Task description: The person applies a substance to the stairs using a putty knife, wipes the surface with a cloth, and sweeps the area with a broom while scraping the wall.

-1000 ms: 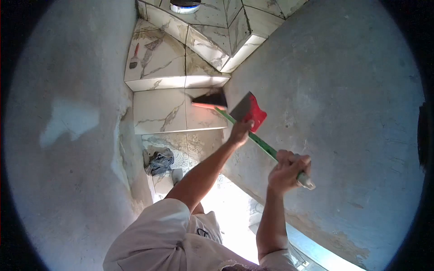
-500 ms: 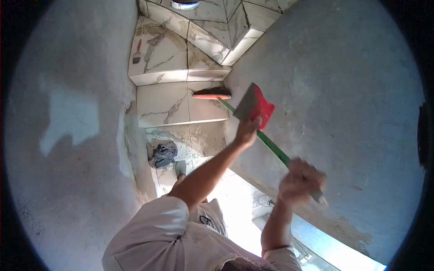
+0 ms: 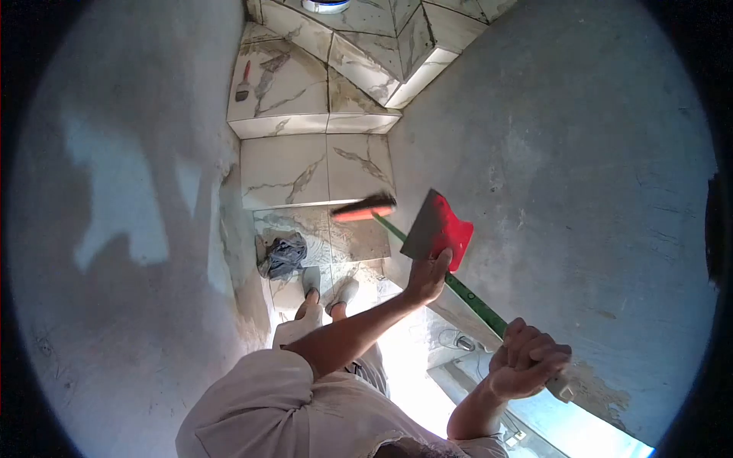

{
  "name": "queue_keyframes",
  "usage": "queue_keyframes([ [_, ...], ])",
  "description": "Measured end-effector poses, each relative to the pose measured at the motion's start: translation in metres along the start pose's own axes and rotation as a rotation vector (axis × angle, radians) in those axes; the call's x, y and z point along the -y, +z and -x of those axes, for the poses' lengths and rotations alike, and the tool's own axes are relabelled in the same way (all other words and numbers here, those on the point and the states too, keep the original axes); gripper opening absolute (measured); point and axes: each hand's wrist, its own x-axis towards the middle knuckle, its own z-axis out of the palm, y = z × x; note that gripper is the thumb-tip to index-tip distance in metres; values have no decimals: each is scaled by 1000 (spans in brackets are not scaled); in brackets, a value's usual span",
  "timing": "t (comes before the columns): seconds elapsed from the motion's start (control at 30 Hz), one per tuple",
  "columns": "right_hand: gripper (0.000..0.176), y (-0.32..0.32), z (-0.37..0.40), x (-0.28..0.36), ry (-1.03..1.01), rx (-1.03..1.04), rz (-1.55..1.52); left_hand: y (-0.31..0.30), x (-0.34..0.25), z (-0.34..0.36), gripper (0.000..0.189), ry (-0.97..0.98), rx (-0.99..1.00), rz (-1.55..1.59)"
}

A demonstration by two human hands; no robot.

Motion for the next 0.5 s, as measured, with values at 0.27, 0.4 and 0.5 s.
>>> queue_keyframes([
  [0.27,26,59,-4,-101,7,139,-270,-112,33,-93,40,148,-127,-203],
  [0.4,27,39,8,-102,-149,99,144,-94,77,-61,37,-192,-12,-245],
  [0.5,28,5,10,-67,156,62,-68,-34,104,-9,35,-111,34,-237],
])
